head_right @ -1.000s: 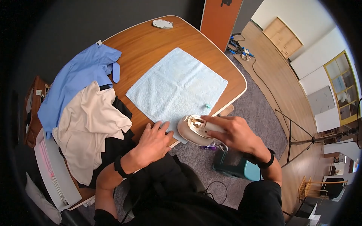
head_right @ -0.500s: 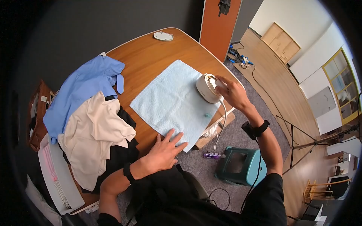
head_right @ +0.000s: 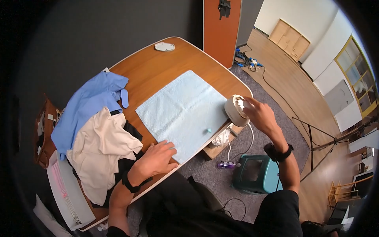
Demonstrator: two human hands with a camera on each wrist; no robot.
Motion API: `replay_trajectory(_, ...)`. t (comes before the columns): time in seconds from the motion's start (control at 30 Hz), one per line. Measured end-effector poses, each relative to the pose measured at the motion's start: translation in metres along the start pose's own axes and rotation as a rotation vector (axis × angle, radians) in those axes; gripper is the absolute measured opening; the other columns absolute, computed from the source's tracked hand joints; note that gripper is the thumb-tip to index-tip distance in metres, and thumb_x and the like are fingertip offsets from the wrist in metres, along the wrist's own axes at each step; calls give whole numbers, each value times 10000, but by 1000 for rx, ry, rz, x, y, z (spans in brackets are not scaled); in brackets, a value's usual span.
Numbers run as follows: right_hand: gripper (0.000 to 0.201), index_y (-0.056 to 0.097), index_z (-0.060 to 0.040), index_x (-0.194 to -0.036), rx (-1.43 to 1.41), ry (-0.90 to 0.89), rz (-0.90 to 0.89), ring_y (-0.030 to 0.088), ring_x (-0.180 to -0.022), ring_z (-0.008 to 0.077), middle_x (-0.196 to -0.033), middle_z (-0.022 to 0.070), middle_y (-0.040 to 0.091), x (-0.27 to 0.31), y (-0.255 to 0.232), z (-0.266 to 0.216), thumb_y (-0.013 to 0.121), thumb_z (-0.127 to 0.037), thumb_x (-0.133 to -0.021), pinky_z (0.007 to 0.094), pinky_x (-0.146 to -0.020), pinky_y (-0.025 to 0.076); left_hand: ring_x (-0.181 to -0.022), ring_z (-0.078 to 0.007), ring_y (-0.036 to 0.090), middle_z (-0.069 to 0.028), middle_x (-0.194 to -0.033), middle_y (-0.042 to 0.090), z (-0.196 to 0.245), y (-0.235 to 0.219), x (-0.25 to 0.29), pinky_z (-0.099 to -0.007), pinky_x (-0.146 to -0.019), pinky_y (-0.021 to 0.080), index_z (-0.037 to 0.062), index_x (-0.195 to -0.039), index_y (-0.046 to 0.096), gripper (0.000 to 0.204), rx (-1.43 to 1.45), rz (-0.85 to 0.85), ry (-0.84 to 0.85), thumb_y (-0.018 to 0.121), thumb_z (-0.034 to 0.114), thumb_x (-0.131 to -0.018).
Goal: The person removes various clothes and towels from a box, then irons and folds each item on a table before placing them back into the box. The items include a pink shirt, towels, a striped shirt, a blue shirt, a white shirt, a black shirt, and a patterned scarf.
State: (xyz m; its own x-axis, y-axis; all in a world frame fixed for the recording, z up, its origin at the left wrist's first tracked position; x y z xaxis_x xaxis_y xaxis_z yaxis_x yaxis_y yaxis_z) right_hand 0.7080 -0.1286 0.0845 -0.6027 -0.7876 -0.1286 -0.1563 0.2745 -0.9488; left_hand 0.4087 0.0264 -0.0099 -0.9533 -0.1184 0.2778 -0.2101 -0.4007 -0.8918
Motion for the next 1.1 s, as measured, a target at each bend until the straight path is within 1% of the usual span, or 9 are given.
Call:
replay_trajectory(0.07, 453, 614, -139, -1386, -114, 53, 76, 723, -823, 403, -889, 219, 735, 22, -16, 3, 656, -246, -947, 474, -755, 548, -1070, -404, 659, -171, -1074, 695, 2, -9, -5, -626, -918, 484, 3, -1128, 680, 446, -103, -44, -83, 761, 358, -870)
replay_trajectory(0.23, 470, 605, -124, -1413, -215, 145, 163, 757, -860, 350, -937, 211, 754, 57, -29, 10, 660, -258, -966, 435, -786, 560, -1204, -386, 610, -248, -1322, 603, 52, -25, -83, -630, -959, 484, -9, -1354, 568, 616, -262, 161, 86, 727, 390, -912)
replay_trajectory(0.3, 470, 603, -114, -1417, -283, 118, 213, 765, -929, 331, -999, 199, 766, 66, -24, 13, 667, -258, -975, 430, -839, 568, -1315, -466, 525, -310, -1556, 390, 63, -10, -140, -701, -1012, 442, 33, -1501, 462, 761, -291, 141, 61, 653, 520, -950)
replay_trajectory(0.5, 458, 604, -55, -1408, -368, 231, 116, 754, -998, 320, -1199, 212, 731, 105, -18, 18, 663, -244, -995, 419, -890, 572, -1463, -674, 122, -325, -1685, 18, 30, 5, -222, -881, -970, 299, 222, -1667, 182, 993, -173, 91, -367, 425, 819, -911)
replay_trajectory(0.67, 479, 591, -28, -1422, -498, 310, 97, 695, -1160, 311, -1318, 193, 686, 133, -5, 45, 673, -232, -997, 442, -976, 558, -1488, -655, -14, -279, -1702, 28, 38, 11, -219, -915, -1011, 121, 296, -1657, 216, 936, -183, 152, -206, 398, 830, -909)
replay_trajectory(0.9, 464, 600, -38, -1417, -464, 247, 198, 682, -1188, 341, -1318, 206, 682, 131, -11, 60, 665, -229, -1000, 466, -987, 556, -1566, -493, 51, -118, -1730, 131, 37, 20, -175, -829, -1124, 128, 391, -1607, 342, 860, -188, -85, 516, 587, 766, -872)
replay_trajectory(0.93, 465, 600, -36, -1416, -462, 234, 205, 683, -1185, 341, -1314, 209, 683, 130, -13, 59, 666, -232, -999, 465, -981, 558, -1577, -405, 140, -86, -1703, 254, 35, 13, -161, -767, -1176, 144, 299, -1488, 567, 774, -126, -102, 539, 698, 692, -834)
replay_trajectory(1.03, 470, 601, -35, -1412, -478, 213, 194, 691, -1170, 344, -1302, 215, 688, 127, -13, 47, 671, -243, -996, 462, -964, 564, -1556, -364, 240, -99, -1641, 391, 18, -6, -128, -736, -1187, 185, 190, -1294, 733, 653, -126, -406, 341, 734, 636, -818)
replay_trajectory(1.1, 473, 602, -37, -1410, -516, 212, 164, 701, -1150, 347, -1297, 212, 692, 124, -11, 33, 674, -253, -995, 462, -950, 567, -1523, -338, 320, -137, -1555, 503, 11, -28, -107, -708, -1190, 218, 104, -1126, 790, 527, 33, -180, 290, 698, 559, -878)
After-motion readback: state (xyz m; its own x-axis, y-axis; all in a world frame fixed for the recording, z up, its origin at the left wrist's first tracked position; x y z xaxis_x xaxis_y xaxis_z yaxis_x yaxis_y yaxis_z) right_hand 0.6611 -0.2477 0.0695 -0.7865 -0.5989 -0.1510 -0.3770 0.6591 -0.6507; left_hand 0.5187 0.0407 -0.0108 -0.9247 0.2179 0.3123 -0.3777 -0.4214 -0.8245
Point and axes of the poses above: each hand's wrist, its own x-axis away from the middle knuckle, its own y-axis out of the palm, z = x × y, the point moved 9 cm from there along -x, towards the middle knuckle
